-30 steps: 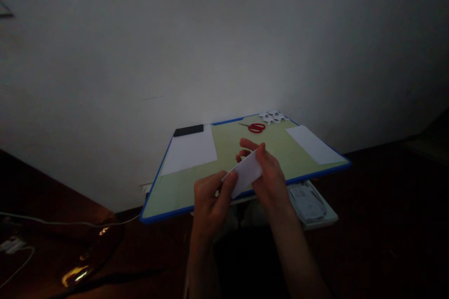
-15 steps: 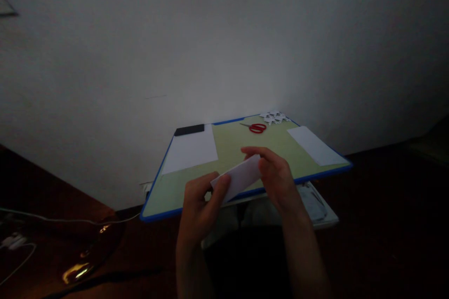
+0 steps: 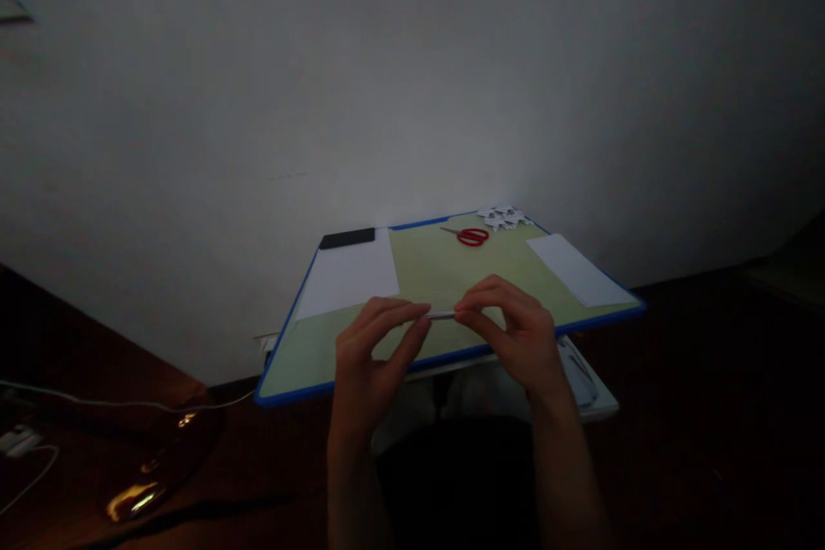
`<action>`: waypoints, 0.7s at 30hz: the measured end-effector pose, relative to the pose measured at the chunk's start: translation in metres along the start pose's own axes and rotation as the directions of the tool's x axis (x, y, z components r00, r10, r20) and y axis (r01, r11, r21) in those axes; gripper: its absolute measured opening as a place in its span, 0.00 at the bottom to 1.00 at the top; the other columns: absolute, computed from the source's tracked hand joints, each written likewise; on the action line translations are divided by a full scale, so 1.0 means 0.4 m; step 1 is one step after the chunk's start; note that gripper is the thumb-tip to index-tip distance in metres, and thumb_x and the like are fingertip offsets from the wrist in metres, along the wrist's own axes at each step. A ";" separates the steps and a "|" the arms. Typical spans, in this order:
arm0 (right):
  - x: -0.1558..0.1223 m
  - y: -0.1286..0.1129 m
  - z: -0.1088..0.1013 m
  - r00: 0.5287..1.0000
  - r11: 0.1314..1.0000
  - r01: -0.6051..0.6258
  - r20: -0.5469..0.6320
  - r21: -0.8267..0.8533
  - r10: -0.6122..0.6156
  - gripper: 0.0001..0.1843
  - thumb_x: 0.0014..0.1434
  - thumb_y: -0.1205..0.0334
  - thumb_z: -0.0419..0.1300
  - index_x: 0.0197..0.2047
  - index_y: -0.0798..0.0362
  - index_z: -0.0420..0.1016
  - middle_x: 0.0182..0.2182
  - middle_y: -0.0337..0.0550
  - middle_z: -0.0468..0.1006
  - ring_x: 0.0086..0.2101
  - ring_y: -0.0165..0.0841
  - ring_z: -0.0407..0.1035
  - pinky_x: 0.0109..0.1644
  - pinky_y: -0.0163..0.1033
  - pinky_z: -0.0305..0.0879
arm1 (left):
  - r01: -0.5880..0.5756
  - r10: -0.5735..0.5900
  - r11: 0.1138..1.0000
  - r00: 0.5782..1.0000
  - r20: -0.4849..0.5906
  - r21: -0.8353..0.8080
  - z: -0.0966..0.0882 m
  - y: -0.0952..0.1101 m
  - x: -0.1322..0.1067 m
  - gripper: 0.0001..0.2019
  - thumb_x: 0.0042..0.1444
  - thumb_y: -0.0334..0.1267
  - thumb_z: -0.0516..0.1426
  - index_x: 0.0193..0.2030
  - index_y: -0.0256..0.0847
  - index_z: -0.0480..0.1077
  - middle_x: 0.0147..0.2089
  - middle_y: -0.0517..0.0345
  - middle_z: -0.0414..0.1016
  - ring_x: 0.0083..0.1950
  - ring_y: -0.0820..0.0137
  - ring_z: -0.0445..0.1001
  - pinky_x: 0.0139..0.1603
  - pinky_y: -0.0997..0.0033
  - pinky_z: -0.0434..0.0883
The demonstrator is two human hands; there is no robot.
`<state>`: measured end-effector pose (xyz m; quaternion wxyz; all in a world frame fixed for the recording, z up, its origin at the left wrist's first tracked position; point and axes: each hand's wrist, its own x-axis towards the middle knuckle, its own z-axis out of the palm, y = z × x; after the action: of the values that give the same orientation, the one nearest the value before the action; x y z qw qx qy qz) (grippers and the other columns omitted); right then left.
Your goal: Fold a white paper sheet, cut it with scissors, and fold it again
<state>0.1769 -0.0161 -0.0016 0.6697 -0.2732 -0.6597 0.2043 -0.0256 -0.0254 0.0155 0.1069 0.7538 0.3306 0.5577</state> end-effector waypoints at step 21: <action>-0.006 -0.049 -0.019 0.972 0.929 0.214 0.163 -0.302 -0.171 0.06 0.70 0.67 0.65 0.43 0.44 0.81 0.36 0.39 0.80 0.39 0.37 0.72 0.44 0.46 0.67 | -0.198 0.203 0.966 0.979 -0.019 0.165 0.045 0.055 0.018 0.07 0.59 0.26 0.64 0.37 0.44 0.76 0.33 0.61 0.82 0.36 0.67 0.76 0.42 0.61 0.71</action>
<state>0.1826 -0.0336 0.0091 0.5882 -0.2969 -0.7508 0.0468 0.0001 -0.0339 0.0265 -0.0178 0.7796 0.2989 0.5501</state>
